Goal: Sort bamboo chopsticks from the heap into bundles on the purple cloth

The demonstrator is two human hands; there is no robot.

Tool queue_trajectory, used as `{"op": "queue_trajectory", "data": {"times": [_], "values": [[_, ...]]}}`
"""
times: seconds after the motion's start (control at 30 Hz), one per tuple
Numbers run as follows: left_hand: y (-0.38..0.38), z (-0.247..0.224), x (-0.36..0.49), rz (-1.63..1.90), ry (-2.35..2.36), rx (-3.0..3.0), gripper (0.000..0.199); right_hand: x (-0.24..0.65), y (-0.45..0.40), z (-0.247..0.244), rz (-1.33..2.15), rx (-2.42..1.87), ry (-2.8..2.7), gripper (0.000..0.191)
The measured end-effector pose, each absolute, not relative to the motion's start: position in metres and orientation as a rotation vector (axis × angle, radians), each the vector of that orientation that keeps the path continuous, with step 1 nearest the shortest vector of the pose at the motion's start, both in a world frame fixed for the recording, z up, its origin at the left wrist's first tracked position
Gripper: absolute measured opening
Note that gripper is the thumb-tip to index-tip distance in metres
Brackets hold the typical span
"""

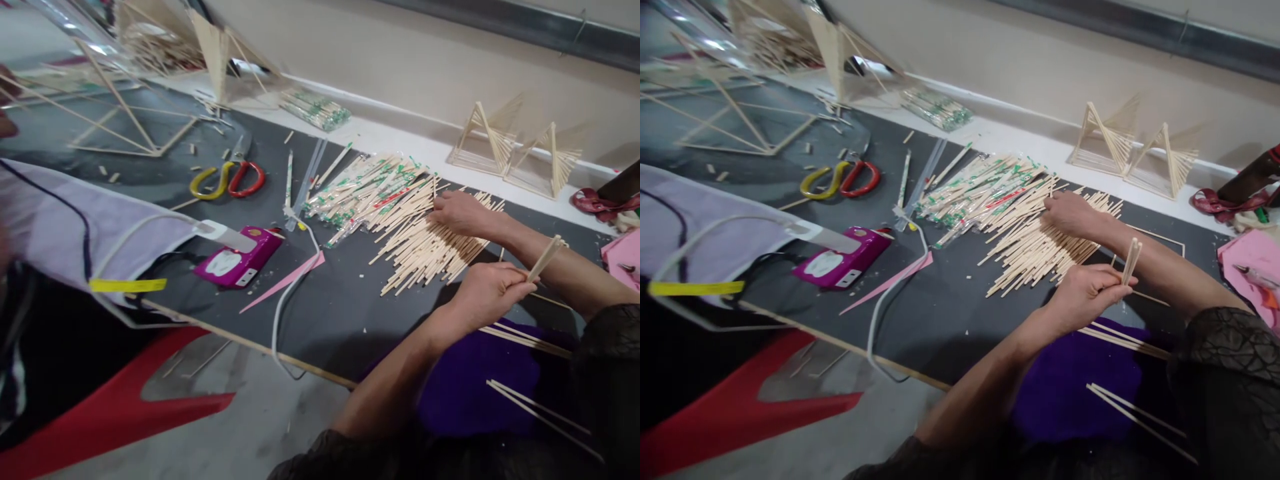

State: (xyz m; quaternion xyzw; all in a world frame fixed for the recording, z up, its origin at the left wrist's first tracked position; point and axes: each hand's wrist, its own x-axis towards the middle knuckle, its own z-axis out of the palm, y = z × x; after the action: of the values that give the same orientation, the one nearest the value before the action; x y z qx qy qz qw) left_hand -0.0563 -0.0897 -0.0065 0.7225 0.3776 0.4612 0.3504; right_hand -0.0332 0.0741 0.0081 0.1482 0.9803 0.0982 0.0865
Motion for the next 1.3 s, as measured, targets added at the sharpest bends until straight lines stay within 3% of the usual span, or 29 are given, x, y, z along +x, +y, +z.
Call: {"op": "queue_trajectory", "data": {"times": [0.5,0.93,1.3], "values": [[-0.095,-0.005,-0.055,1.138,0.937,1.907,0.027,-0.009,0.063,0.0,0.185,0.575,3.005,0.029],[-0.097,-0.007,-0.053,1.186,0.897,1.894,0.024,-0.018,0.033,-0.007,0.29,0.502,3.043,0.024],[-0.095,-0.006,-0.05,1.114,0.929,1.897,0.025,-0.015,0.053,-0.006,0.085,0.433,3.142,0.038]]}}
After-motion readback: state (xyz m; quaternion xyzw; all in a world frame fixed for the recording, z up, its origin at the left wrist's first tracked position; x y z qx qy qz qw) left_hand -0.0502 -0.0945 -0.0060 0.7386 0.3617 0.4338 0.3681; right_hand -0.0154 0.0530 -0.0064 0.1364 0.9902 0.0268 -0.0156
